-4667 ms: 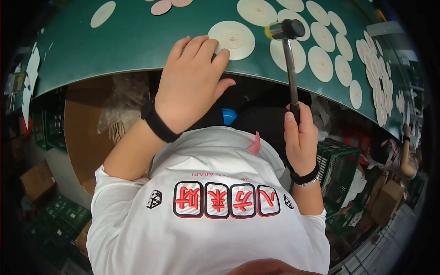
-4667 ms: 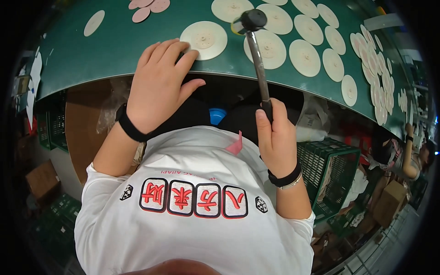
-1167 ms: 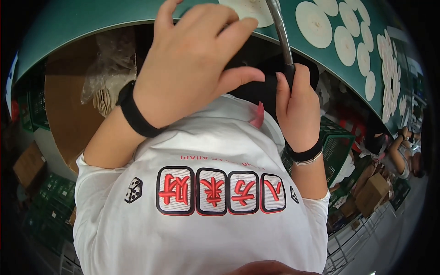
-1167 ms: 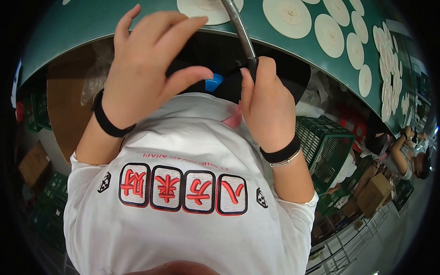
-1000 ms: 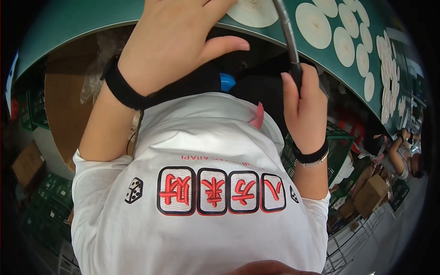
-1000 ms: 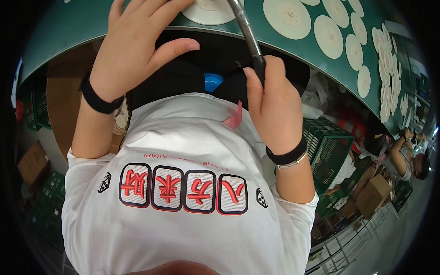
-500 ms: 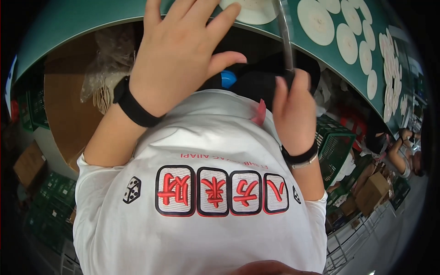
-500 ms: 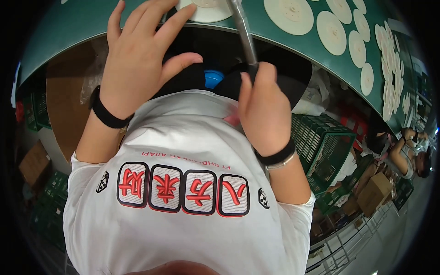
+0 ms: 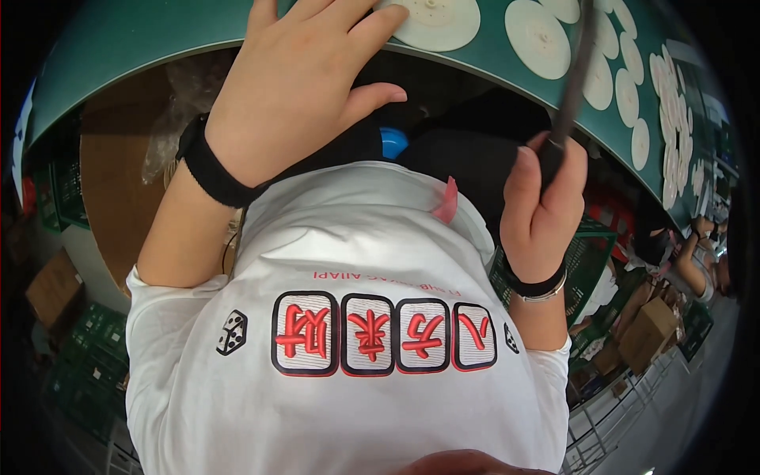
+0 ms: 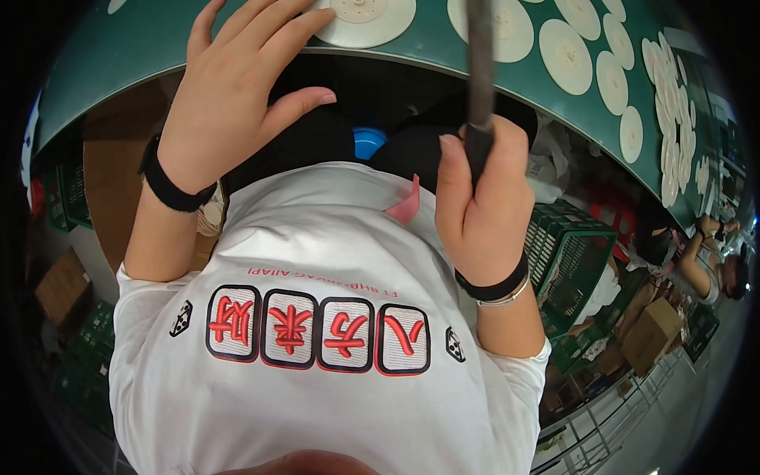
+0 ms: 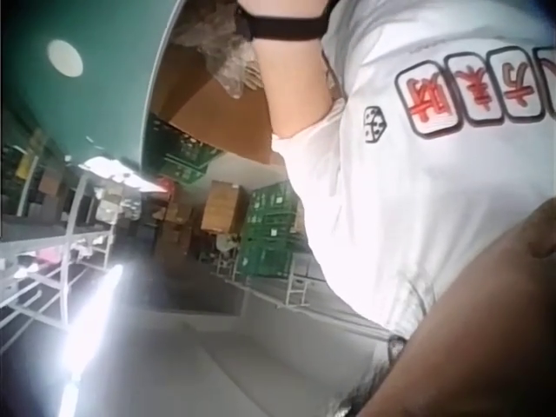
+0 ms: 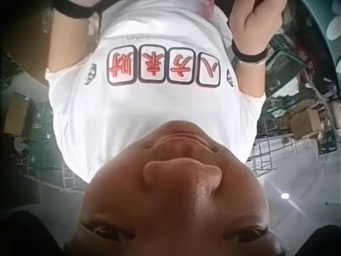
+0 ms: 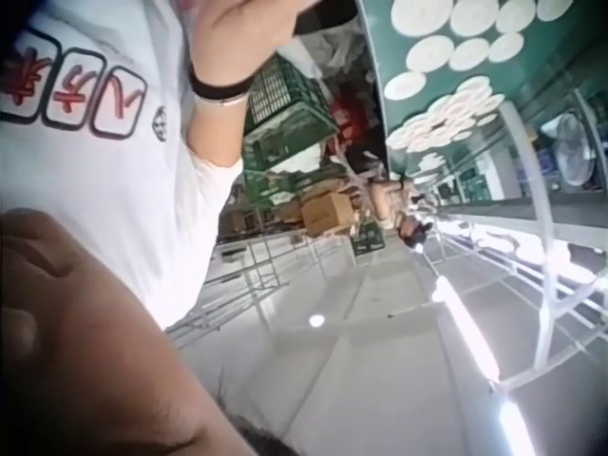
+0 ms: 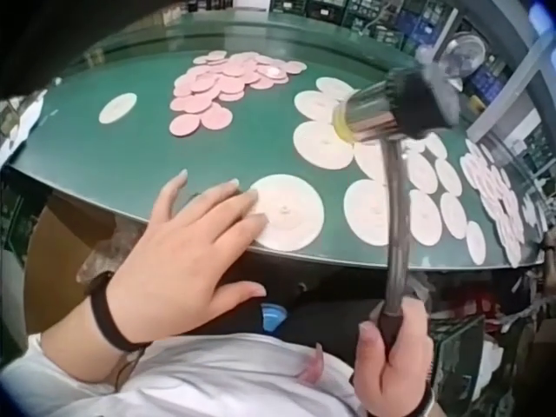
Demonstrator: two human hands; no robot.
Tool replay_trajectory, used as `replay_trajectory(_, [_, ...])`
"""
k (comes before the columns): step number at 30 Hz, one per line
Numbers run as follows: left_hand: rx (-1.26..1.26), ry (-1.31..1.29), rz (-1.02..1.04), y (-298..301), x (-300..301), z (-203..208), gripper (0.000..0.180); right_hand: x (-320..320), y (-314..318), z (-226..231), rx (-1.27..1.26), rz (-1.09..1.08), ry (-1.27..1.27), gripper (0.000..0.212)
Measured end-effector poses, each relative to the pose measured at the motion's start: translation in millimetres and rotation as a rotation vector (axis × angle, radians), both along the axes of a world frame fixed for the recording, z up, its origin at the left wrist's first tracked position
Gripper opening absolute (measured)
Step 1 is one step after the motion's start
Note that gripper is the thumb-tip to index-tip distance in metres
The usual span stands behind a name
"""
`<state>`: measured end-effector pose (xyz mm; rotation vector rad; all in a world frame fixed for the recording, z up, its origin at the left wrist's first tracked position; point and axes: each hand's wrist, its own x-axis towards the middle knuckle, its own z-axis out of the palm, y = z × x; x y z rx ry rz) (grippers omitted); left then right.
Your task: The person hammers a white plastic disc, positions a pink circular pad on top, and presses it on by hand. They then place the assembled unit on the table and repeat the process.
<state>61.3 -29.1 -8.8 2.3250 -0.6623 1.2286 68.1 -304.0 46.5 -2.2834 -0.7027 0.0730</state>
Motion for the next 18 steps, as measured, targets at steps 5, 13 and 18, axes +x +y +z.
replay_trajectory(5, [0.292,0.804,0.310,-20.3,-28.8,70.0,0.061,1.0,6.4,-16.4,-0.276,0.067,0.005,0.025])
replay_trajectory(13, [0.278,0.732,0.356,-27.8,-30.1,62.9,0.058,-9.2,3.7,-9.1,-0.249,0.012,0.069,0.025])
replay_trajectory(18, [0.031,0.175,0.238,-23.4,2.1,11.8,0.054,-16.7,1.0,-10.9,-0.195,-0.041,-0.061,0.023])
